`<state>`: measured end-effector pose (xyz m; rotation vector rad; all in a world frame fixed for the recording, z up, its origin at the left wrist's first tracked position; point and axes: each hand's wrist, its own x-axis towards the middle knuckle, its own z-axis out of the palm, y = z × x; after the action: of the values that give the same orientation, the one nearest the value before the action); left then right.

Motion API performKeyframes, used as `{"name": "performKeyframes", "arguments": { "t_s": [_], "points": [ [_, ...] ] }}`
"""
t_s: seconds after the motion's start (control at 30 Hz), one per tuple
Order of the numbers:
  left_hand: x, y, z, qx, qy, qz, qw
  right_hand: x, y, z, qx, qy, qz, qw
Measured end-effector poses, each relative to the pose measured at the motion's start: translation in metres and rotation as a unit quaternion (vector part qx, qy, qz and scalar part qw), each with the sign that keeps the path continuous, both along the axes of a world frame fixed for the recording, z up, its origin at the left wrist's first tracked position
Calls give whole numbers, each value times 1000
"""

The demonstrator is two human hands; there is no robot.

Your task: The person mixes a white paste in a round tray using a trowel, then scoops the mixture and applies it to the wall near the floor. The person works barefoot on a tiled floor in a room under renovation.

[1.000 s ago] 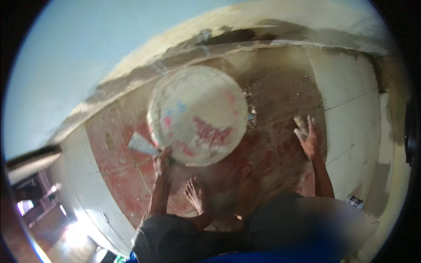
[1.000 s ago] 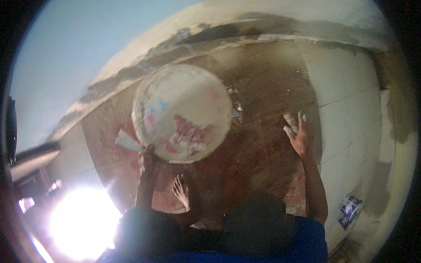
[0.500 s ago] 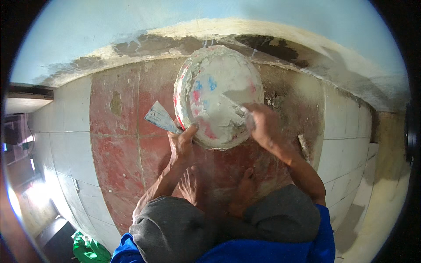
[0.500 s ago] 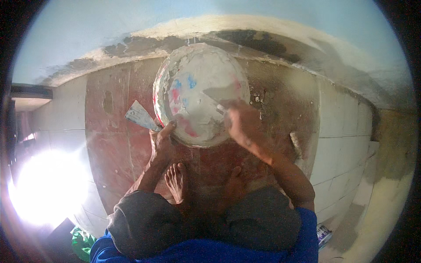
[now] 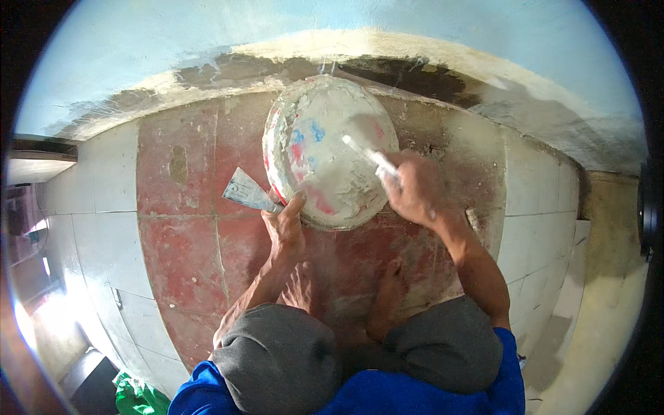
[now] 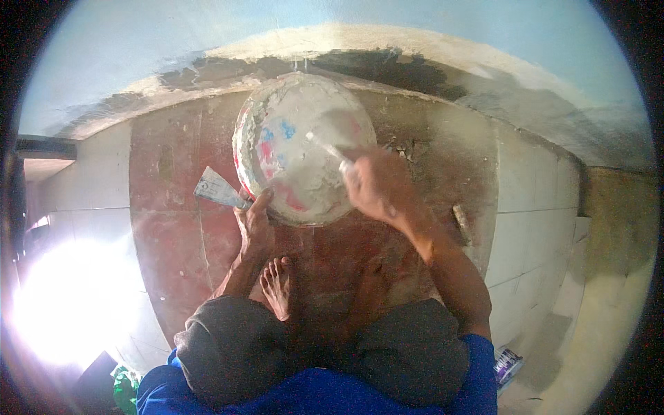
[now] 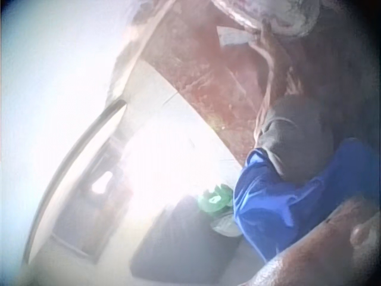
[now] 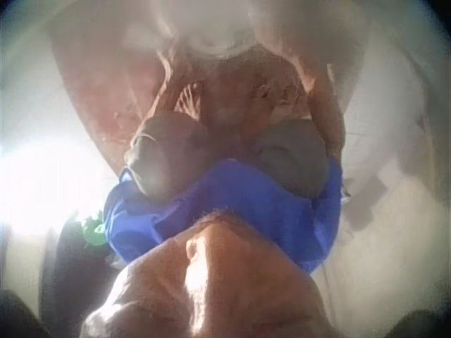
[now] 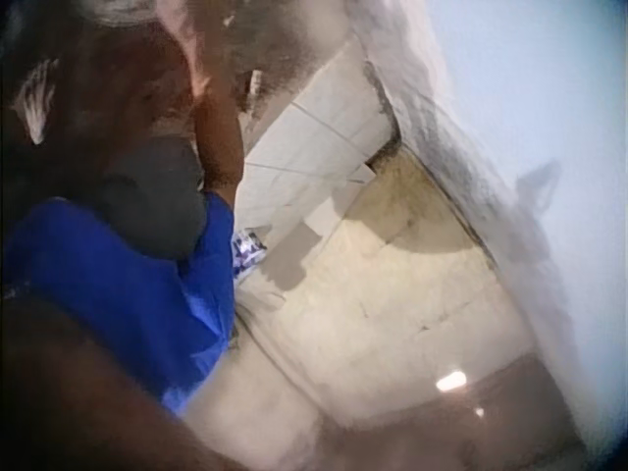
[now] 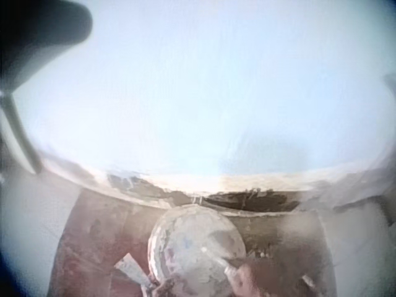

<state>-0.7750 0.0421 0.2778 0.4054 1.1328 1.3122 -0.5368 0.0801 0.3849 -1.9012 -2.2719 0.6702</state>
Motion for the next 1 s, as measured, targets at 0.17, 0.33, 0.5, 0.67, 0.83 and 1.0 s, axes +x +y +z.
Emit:
{"name": "performKeyframes", "arguments": {
  "t_s": [0.17, 0.33, 0.5, 0.67, 0.83, 1.0],
  "points": [
    [9, 3, 17, 21, 28, 21, 999, 36, 32, -68, 40, 9, 12, 999],
    [-14, 3, 23, 40, 97, -21, 994, 39, 7, -55, 153, 128, 214, 956],
    [-10, 2, 22, 39, 91, 15, 995, 69, 23, -21, -20, 97, 59, 993],
    [19, -11, 19, 19, 149, 69, 986, 48, 8, -49, -44, 115, -32, 992],
    [42, -23, 18, 26, 177, 108, 978, -2, -11, -37, 80, 184, 56, 978],
    [49, -23, 33, 57, 170, 131, 975, 14, 2, -12, 63, 274, 5, 960]
  ]
}}
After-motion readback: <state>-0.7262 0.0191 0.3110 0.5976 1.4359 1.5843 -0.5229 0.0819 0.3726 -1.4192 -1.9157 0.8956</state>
